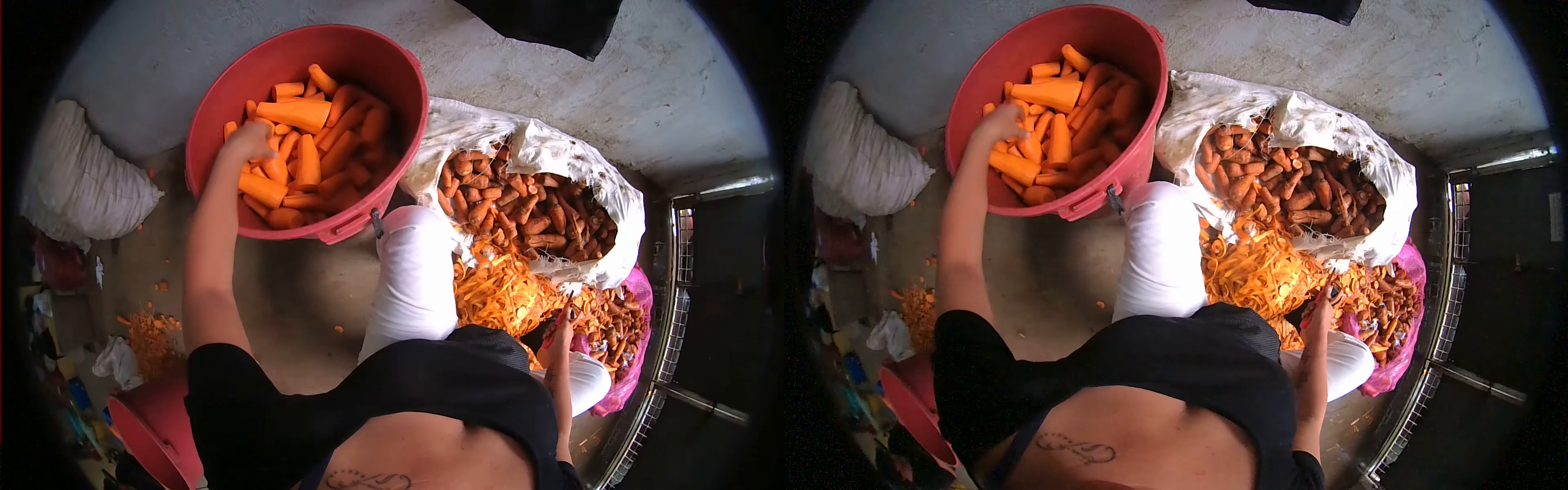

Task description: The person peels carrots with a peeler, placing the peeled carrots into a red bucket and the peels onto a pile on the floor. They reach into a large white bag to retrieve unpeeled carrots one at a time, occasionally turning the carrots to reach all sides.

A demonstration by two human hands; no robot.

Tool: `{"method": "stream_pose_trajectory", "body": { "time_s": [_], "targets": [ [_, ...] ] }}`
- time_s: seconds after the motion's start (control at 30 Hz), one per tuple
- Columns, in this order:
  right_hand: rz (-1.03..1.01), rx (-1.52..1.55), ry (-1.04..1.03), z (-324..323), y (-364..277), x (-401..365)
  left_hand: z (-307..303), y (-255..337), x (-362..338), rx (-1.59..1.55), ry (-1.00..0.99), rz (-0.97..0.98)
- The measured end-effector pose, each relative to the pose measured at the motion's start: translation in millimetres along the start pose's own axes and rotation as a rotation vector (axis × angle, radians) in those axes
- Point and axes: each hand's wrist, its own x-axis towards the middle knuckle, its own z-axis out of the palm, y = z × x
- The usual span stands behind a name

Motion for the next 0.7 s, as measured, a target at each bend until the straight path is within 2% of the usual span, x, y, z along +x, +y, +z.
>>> {"method": "stream_pose_trajectory", "body": {
  "time_s": [0.07, 0.17, 0.37, 0.47, 0.57, 0.67, 0.7],
  "targets": [
    [-0.021, -0.023, -0.014, 0, 1, 1, 16, 7, -2, -0.182, -0.229, -0.112],
    [-0.032, -0.032, -0.008, 4, 0, -10, 12, 8, -3, -0.095, -0.125, 0.059],
    [-0.066, -0.011, -0.003, 3, 7, -17, 20, -8, 17, -0.273, -0.146, -0.062],
    [-0.061, 0.015, -0.020, 2, 9, -19, 16, -6, 15, -0.468, -0.041, -0.066],
    [-0.052, 0.004, -0.019, 2, 12, -14, 7, -9, 10, -0.409, -0.079, -0.117],
    [-0.016, 0.036, -0.013, 5, 11, -16, 4, -1, -2, -0.411, -0.249, -0.230],
    [-0.008, 0.031, -0.013, 5, 12, -15, 4, 5, -4, -0.249, -0.275, -0.190]
  ]
}}
